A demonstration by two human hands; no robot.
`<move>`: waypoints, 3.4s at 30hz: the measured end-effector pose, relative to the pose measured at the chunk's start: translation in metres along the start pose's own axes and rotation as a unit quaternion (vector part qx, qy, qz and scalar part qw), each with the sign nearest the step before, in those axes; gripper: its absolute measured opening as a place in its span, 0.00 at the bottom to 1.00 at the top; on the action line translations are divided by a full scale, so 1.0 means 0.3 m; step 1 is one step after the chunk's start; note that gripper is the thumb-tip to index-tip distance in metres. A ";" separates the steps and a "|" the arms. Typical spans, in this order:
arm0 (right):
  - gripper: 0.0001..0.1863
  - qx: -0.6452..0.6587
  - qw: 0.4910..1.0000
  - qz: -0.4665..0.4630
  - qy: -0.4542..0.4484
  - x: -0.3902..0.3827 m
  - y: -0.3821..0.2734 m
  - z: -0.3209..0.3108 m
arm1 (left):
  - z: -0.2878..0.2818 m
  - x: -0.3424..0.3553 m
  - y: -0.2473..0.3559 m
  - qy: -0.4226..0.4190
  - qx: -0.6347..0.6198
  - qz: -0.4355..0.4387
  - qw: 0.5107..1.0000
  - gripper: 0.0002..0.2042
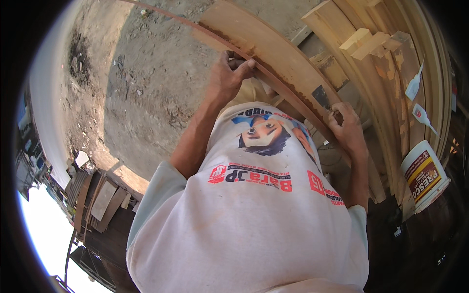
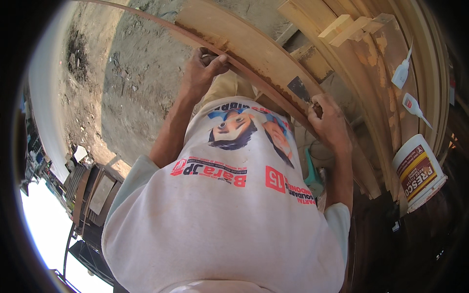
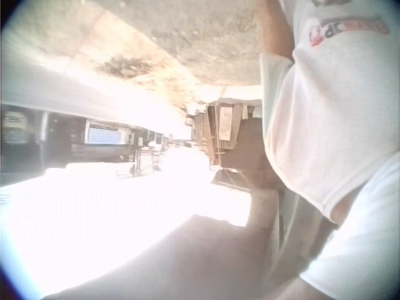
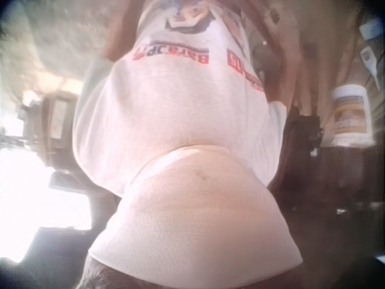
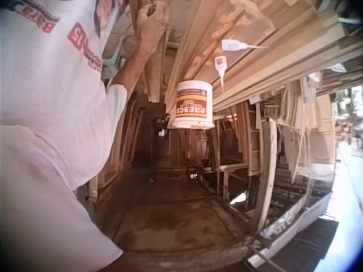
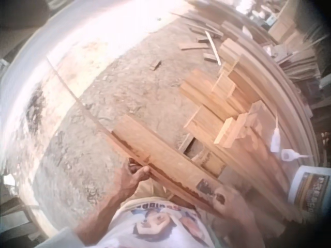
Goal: The person uses a chisel to carve and shape the edge of a long, thin wooden strip. They hold the wood with one hand and strike the chisel with the other to remove material. The person then uses a putty knife to smooth the carved edge and applies a substance from a white bottle to the wood.
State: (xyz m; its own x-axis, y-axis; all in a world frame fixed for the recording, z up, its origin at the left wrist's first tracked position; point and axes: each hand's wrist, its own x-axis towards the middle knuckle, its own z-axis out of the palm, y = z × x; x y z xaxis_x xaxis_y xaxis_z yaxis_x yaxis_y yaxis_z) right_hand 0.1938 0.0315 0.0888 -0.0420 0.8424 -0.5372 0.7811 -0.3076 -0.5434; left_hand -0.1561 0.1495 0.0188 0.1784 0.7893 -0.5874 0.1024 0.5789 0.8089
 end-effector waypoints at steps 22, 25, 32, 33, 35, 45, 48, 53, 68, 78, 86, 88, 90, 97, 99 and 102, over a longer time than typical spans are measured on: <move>0.21 -0.285 0.890 -0.356 -0.007 0.594 -0.462 -0.092 | 0.019 -0.016 0.002 0.037 -0.020 -0.013 0.999 0.24; 0.17 -0.309 0.873 -0.377 -0.003 0.631 -0.503 -0.074 | 0.011 -0.011 0.003 0.027 0.001 -0.011 1.000 0.23; 0.19 -0.328 0.847 -0.417 -0.024 0.726 -0.546 -0.076 | 0.016 -0.011 -0.001 0.032 -0.028 -0.004 0.999 0.23; 0.21 -0.337 0.841 -0.421 -0.032 0.742 -0.544 -0.064 | 0.012 -0.011 0.002 0.024 -0.015 -0.015 0.999 0.24; 0.20 -0.316 0.847 -0.425 -0.042 0.749 -0.542 -0.070 | 0.000 -0.010 0.021 0.007 0.012 -0.038 0.999 0.27; 0.18 -0.287 0.842 -0.455 -0.044 0.805 -0.560 -0.058 | 0.000 -0.019 0.053 0.005 -0.020 -0.030 0.999 0.28; 0.17 -0.258 0.874 -0.407 -0.055 0.784 -0.545 -0.087 | -0.003 -0.020 0.060 0.007 -0.001 -0.029 1.000 0.29; 0.17 -0.289 0.878 -0.376 -0.058 0.766 -0.536 -0.087 | -0.005 -0.016 0.052 0.001 -0.015 -0.026 1.000 0.30; 0.19 -0.308 0.870 -0.380 -0.056 0.682 -0.525 -0.094 | -0.014 -0.008 0.050 -0.013 -0.024 -0.042 0.999 0.29; 0.28 -0.224 0.924 -0.297 -0.087 0.562 -0.546 0.003 | -0.011 -0.005 0.050 0.004 -0.011 -0.028 1.000 0.24; 0.27 -0.184 0.942 -0.262 -0.104 0.449 -0.535 0.016 | -0.005 0.004 0.003 0.013 -0.003 -0.009 1.000 0.26; 0.27 -0.170 0.948 -0.254 -0.093 0.441 -0.524 0.026 | -0.010 0.009 0.001 0.008 0.013 0.001 1.000 0.26; 0.27 -0.172 0.952 -0.231 -0.105 0.409 -0.456 0.046 | -0.006 0.008 -0.005 0.011 0.021 0.018 1.000 0.27; 0.29 -0.110 0.961 -0.238 -0.083 0.352 -0.399 0.062 | -0.008 0.010 -0.004 -0.002 -0.004 0.003 1.000 0.27; 0.30 -0.138 0.963 -0.204 -0.106 0.323 -0.365 0.063 | -0.006 0.010 -0.014 0.004 0.009 0.022 1.000 0.28; 0.29 -0.085 0.970 -0.216 -0.068 0.338 -0.365 0.048 | 0.002 0.004 -0.009 0.012 0.023 0.039 0.999 0.29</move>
State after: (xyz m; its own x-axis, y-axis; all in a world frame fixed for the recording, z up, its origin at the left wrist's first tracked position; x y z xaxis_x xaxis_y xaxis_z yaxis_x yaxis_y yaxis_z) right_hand 0.0952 0.1442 0.0846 -0.4615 0.8071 -0.3683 0.7628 0.1490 -0.6292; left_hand -0.1555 0.1488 0.0159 0.1651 0.8370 -0.5217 0.1346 0.5049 0.8526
